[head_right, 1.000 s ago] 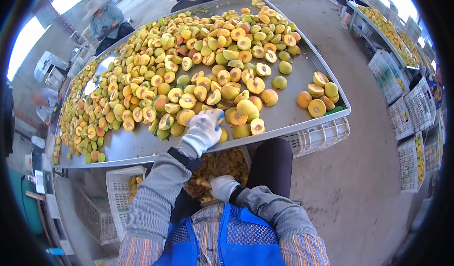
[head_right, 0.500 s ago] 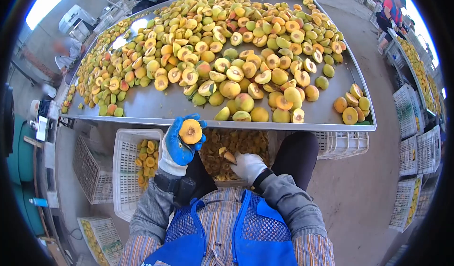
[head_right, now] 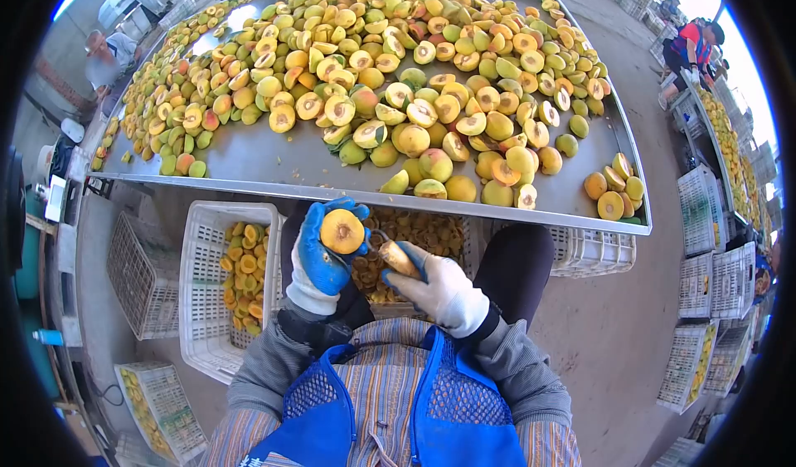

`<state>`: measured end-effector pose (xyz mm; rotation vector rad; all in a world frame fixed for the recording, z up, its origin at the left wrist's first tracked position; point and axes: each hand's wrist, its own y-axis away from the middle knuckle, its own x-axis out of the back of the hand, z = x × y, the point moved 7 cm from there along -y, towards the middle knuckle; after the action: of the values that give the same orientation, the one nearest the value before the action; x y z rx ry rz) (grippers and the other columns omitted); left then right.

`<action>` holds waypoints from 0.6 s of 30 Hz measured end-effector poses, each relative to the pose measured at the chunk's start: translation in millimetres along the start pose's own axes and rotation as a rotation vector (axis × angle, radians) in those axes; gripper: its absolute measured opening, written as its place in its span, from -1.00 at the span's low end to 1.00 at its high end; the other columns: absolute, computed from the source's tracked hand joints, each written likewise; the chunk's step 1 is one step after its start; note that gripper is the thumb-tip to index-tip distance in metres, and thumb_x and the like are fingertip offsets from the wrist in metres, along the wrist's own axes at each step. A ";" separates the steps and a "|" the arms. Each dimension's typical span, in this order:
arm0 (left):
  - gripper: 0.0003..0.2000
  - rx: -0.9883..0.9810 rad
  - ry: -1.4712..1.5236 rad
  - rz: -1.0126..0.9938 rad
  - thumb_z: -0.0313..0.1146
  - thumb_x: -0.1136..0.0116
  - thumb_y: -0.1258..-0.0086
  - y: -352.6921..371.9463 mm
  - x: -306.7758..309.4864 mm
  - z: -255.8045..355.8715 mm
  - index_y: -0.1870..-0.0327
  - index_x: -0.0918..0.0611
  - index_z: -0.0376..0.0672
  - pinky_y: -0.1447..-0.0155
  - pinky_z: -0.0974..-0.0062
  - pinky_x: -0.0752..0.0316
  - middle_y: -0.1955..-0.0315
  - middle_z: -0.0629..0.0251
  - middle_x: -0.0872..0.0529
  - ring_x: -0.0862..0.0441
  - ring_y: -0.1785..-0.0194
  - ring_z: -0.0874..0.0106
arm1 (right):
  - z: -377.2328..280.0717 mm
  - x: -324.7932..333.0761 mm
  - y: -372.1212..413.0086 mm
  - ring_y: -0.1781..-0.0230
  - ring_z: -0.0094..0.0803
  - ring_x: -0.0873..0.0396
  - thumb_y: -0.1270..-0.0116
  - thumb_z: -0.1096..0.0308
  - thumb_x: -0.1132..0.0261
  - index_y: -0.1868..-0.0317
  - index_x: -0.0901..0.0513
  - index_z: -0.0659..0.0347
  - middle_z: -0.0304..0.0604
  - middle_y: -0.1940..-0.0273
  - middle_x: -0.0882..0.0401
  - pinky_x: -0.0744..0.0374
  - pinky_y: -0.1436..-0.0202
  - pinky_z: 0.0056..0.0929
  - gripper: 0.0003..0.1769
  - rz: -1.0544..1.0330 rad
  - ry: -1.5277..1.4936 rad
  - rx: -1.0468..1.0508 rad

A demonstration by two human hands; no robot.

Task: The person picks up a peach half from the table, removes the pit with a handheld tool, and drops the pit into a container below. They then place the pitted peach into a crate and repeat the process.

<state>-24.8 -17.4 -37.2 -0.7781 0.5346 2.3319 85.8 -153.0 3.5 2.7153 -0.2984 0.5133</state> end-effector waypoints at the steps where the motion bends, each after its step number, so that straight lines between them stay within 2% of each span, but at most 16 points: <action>1: -0.49 -0.087 -0.124 0.024 0.01 0.18 -0.58 1.5 -4.1 1.6 -0.17 -0.50 -0.33 0.04 0.33 -0.65 0.00 0.01 -0.66 -0.68 0.04 0.22 | -5.2 -3.6 2.0 0.25 0.00 -0.69 -0.31 0.09 -0.30 -0.32 -0.41 0.23 0.17 0.33 -0.66 -0.59 0.14 -0.23 -0.35 0.014 0.032 0.026; 2: -0.53 -0.067 -0.040 0.001 -0.06 0.23 -0.61 0.3 -6.5 -4.7 -0.19 -0.48 -0.32 -0.12 0.33 -0.59 -0.05 -0.01 -0.63 -0.63 -0.08 0.24 | -3.4 -8.7 3.0 0.21 0.02 -0.69 -0.31 0.08 -0.29 -0.32 -0.40 0.23 0.21 0.31 -0.67 -0.60 0.14 -0.20 -0.35 0.012 0.029 -0.033; 3: -0.53 -0.068 -0.042 0.000 -0.06 0.23 -0.61 2.0 -10.2 -6.7 -0.19 -0.48 -0.32 -0.12 0.33 -0.59 -0.05 -0.01 -0.63 -0.63 -0.08 0.24 | -3.6 -11.5 2.3 0.23 0.05 -0.69 -0.32 0.07 -0.28 -0.32 -0.38 0.26 0.22 0.29 -0.67 -0.61 0.15 -0.17 -0.34 0.081 0.079 0.070; 5: -0.54 -0.140 -0.245 -0.055 -0.09 0.23 -0.62 8.9 -22.7 -3.8 -0.19 -0.48 -0.33 -0.18 0.31 -0.56 -0.06 -0.02 -0.62 -0.62 -0.09 0.24 | -2.1 -12.0 3.3 0.28 0.05 -0.69 -0.33 0.08 -0.27 -0.30 -0.38 0.32 0.21 0.30 -0.67 -0.63 0.19 -0.16 -0.35 0.173 0.172 0.145; 6: -0.54 -0.094 -0.184 -0.061 -0.09 0.22 -0.61 9.7 -25.0 -6.7 -0.18 -0.48 -0.34 -0.18 0.32 -0.56 -0.04 -0.02 -0.63 -0.63 -0.06 0.24 | -2.5 -12.2 3.3 0.28 0.05 -0.69 -0.33 0.08 -0.27 -0.30 -0.38 0.32 0.21 0.30 -0.67 -0.63 0.19 -0.16 -0.35 0.177 0.169 0.147; 9: -0.53 -0.127 -0.231 -0.047 -0.06 0.21 -0.61 12.2 -30.7 -6.7 -0.17 -0.50 -0.34 -0.16 0.33 -0.55 0.00 0.01 -0.64 -0.63 -0.02 0.25 | -4.0 -8.7 4.0 0.32 0.02 -0.69 -0.34 0.08 -0.26 -0.27 -0.41 0.34 0.17 0.34 -0.67 -0.63 0.24 -0.16 -0.37 0.231 0.256 0.158; 10: -0.50 -0.050 -0.083 -0.014 -0.02 0.22 -0.60 9.1 -27.8 -14.6 -0.15 -0.51 -0.34 -0.14 0.35 -0.56 0.05 0.03 -0.66 -0.64 0.04 0.27 | -3.2 -8.4 3.6 0.33 0.02 -0.69 -0.33 0.08 -0.26 -0.25 -0.42 0.33 0.16 0.35 -0.67 -0.63 0.26 -0.15 -0.39 0.238 0.281 0.161; 13: -0.48 0.008 0.052 0.021 0.02 0.25 -0.60 11.9 -31.6 -20.1 -0.12 -0.53 -0.32 -0.12 0.35 -0.56 0.08 0.06 -0.67 -0.64 0.07 0.29 | 0.6 -9.9 3.5 0.35 0.01 -0.69 -0.33 0.10 -0.27 -0.22 -0.45 0.32 0.15 0.37 -0.67 -0.62 0.27 -0.13 -0.42 0.252 0.336 0.152; 17: -0.51 -0.002 0.028 0.034 -0.01 0.26 -0.62 17.7 -35.0 -27.0 -0.07 -0.54 -0.31 -0.07 0.37 -0.60 0.13 0.10 -0.68 -0.65 0.09 0.32 | 23.9 -26.5 -0.1 0.37 -0.02 -0.69 -0.30 0.15 -0.29 -0.19 -0.48 0.30 0.10 0.39 -0.67 -0.62 0.29 -0.14 -0.45 0.255 0.312 0.075; 18: -0.53 -0.092 -0.208 0.025 -0.03 0.24 -0.62 18.9 -35.4 -23.4 -0.05 -0.53 -0.31 -0.03 0.40 -0.61 0.16 0.12 -0.68 -0.66 0.11 0.33 | 28.6 -29.7 -2.8 0.35 -0.03 -0.69 -0.29 0.18 -0.29 -0.18 -0.49 0.29 0.09 0.39 -0.68 -0.63 0.26 -0.13 -0.47 0.232 0.254 0.056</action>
<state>-5.5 -58.7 -28.6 -0.5639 0.3505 2.4386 68.4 -157.4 -33.7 2.6426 -0.5403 0.9340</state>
